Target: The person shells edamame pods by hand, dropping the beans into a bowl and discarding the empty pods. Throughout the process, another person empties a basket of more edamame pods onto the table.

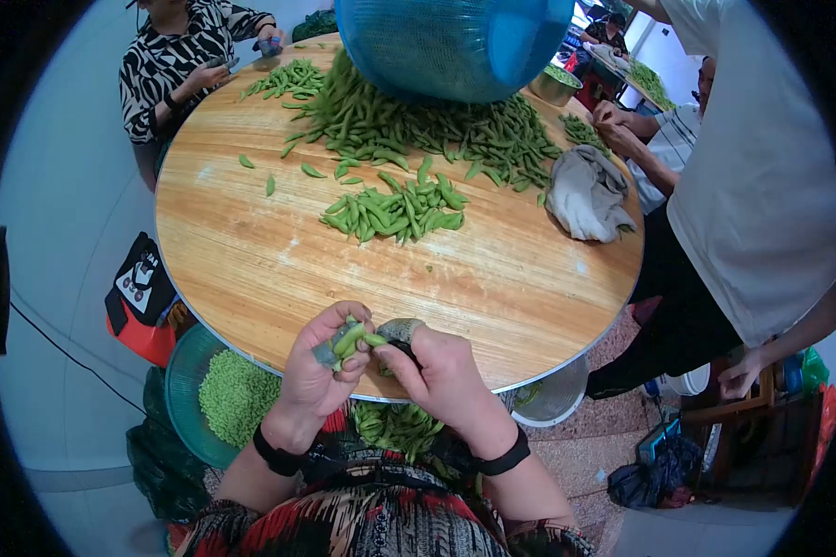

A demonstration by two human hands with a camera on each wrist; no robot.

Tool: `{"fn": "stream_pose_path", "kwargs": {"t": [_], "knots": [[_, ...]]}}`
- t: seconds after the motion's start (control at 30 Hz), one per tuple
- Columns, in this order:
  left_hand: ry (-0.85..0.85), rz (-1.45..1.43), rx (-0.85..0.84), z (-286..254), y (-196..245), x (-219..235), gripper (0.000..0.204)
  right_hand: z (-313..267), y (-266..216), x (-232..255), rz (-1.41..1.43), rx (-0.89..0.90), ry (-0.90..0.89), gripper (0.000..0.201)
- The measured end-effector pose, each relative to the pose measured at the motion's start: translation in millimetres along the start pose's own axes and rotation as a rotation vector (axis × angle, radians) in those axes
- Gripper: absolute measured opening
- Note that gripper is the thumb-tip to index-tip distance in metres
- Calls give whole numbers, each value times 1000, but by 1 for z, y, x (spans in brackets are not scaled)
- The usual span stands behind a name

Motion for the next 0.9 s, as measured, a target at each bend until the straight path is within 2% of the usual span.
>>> {"fn": "stream_pose_path", "kwargs": {"t": [0.03, 0.1, 0.13, 0.17, 0.2, 0.23, 0.27, 0.3, 0.4, 0.43, 0.5, 0.63, 0.67, 0.73, 0.87, 0.9], "knots": [[1, 1, 5, 0, 0, 0, 24, -1, 1, 0, 0, -4, 3, 14], [100, 160, 32, 0, -1, 2, 24, -7, 21, 4, 231, -293, 130, 11], [98, 162, 33, 1, -2, 1, 24, -11, 30, 7, 434, -410, 267, 12], [165, 165, 5, 2, -2, 4, 24, -9, 31, 7, 436, -408, 269, 12], [233, 170, -22, 2, -2, 6, 26, -9, 35, 5, 511, -480, 313, 14], [233, 176, -20, 2, -4, 4, 26, -11, 39, 3, 587, -553, 358, 16], [227, 148, -19, 2, -8, 2, 26, -12, 34, -7, 634, -614, 277, 20], [222, 120, -20, 2, -10, 2, 26, -15, 33, -9, 636, -616, 281, 20], [259, 168, -60, 1, -10, 10, 26, -19, 27, -26, 723, -587, 10, 24], [263, 170, -60, 1, -11, 12, 26, -20, 26, -23, 728, -587, 9, 24], [302, 203, -121, -1, -7, 14, 12, -24, 16, -27, 1021, -645, -110, 28], [279, 263, -152, -3, -3, 1, 16, -26, 15, -27, 1170, -759, -98, 29], [300, 359, -175, -4, -3, -2, 13, -26, 15, -29, 1173, -753, -98, 29], [321, 461, -198, -5, -2, -2, 11, -27, 21, -26, 955, -709, -9, 24], [228, 548, -227, -4, -2, -3, 9, -29, 21, -28, 964, -646, 37, 19], [188, 569, -233, -4, -2, -5, 9, -31, 20, -31, 1114, -748, 72, 19]]}}
Point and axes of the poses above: each hand's wrist, its own z-axis towards the middle knuckle, its own x-axis out of the back of the hand, y = z × x, the point moved 6 cm from there along z, towards the middle knuckle, and after that the axes turned 9 degrees about x, right-handed, at the moved point
